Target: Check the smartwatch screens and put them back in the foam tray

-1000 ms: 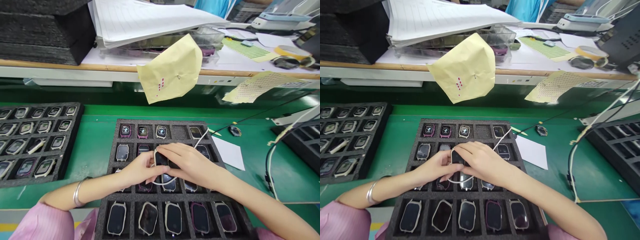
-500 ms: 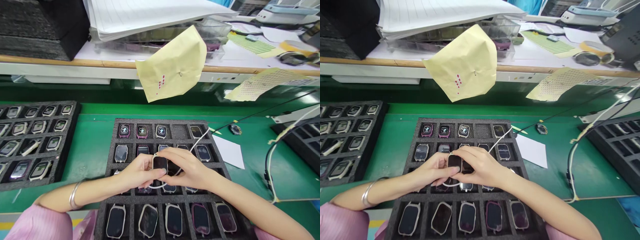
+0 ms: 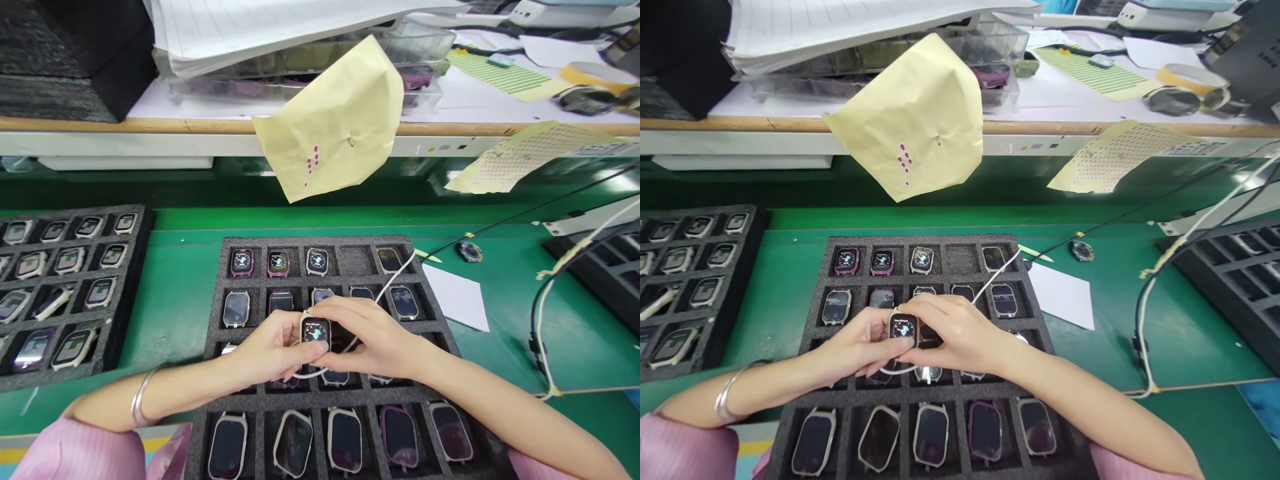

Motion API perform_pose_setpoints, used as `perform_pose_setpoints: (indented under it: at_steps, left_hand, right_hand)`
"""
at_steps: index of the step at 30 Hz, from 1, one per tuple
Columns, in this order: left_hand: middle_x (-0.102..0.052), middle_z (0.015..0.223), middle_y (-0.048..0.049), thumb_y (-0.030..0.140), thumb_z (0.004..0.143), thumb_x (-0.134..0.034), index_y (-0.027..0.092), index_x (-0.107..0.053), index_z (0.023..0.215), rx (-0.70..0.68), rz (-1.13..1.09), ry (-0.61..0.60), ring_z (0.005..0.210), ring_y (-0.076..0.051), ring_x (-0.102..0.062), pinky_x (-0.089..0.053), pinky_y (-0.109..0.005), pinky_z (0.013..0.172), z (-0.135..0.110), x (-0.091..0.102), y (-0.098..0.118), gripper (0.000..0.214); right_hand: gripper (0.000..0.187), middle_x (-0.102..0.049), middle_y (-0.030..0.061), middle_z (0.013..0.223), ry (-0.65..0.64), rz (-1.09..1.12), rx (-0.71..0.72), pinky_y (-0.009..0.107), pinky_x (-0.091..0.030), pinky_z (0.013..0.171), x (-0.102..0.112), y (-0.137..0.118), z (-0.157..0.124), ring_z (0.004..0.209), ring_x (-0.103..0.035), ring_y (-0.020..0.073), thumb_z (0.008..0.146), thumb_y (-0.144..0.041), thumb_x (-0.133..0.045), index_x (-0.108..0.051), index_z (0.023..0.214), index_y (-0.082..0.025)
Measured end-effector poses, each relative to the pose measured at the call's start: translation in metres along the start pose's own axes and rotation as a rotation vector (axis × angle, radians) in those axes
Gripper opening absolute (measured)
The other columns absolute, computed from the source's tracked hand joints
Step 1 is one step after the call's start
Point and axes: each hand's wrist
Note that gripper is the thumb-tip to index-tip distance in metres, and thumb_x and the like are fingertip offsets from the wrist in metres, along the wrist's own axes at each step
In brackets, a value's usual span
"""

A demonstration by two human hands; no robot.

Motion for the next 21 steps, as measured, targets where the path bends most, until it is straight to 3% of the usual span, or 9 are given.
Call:
perform_pose_setpoints:
  at_steps: [8, 16, 21]
  left_hand:
    - [-0.044, 0.044, 0.0092, 0.046, 0.082, -0.068, 0.015, -0.056, 0.078, 0.009, 0.011, -0.012, 0.032, -0.004, -0.034, -0.023, -0.016, 0.033, -0.0010, -0.0016, -0.0008, 0.033]
    - [-0.043, 0.045, 0.0099, 0.050, 0.080, -0.068, 0.016, -0.051, 0.074, 0.015, 0.003, 0.010, 0.032, -0.004, -0.032, -0.020, -0.017, 0.032, -0.0006, -0.0053, 0.0035, 0.038]
    - [-0.043, 0.044, 0.0100, 0.049, 0.080, -0.068, 0.016, -0.051, 0.075, 0.021, 0.015, 0.011, 0.031, -0.004, -0.032, -0.020, -0.016, 0.032, -0.0010, -0.0046, 0.0023, 0.037]
  right_hand:
    - [0.048, -0.071, 0.0103, 0.097, -0.059, -0.080, -0.011, 0.032, -0.053, 0.066, 0.0041, -0.0025, -0.0015, 0.082, -0.070, 0.0213, 0.087, -0.049, -0.067, -0.055, 0.114, -0.011]
    - [0.043, -0.071, 0.0118, 0.099, -0.115, -0.067, -0.067, 0.031, -0.053, 0.065, 0.0021, -0.0014, -0.0034, 0.083, -0.070, 0.0222, 0.090, -0.046, -0.064, -0.053, 0.115, -0.013]
    - [0.050, -0.071, 0.0119, 0.097, -0.130, -0.096, -0.071, 0.032, -0.052, 0.064, 0.0020, -0.0034, -0.0032, 0.083, -0.069, 0.0234, 0.085, -0.049, -0.069, -0.053, 0.114, -0.012]
Point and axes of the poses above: each hand's wrist, its own z-axis towards the middle knuckle, its own x-axis out of the back of the hand, y = z × x
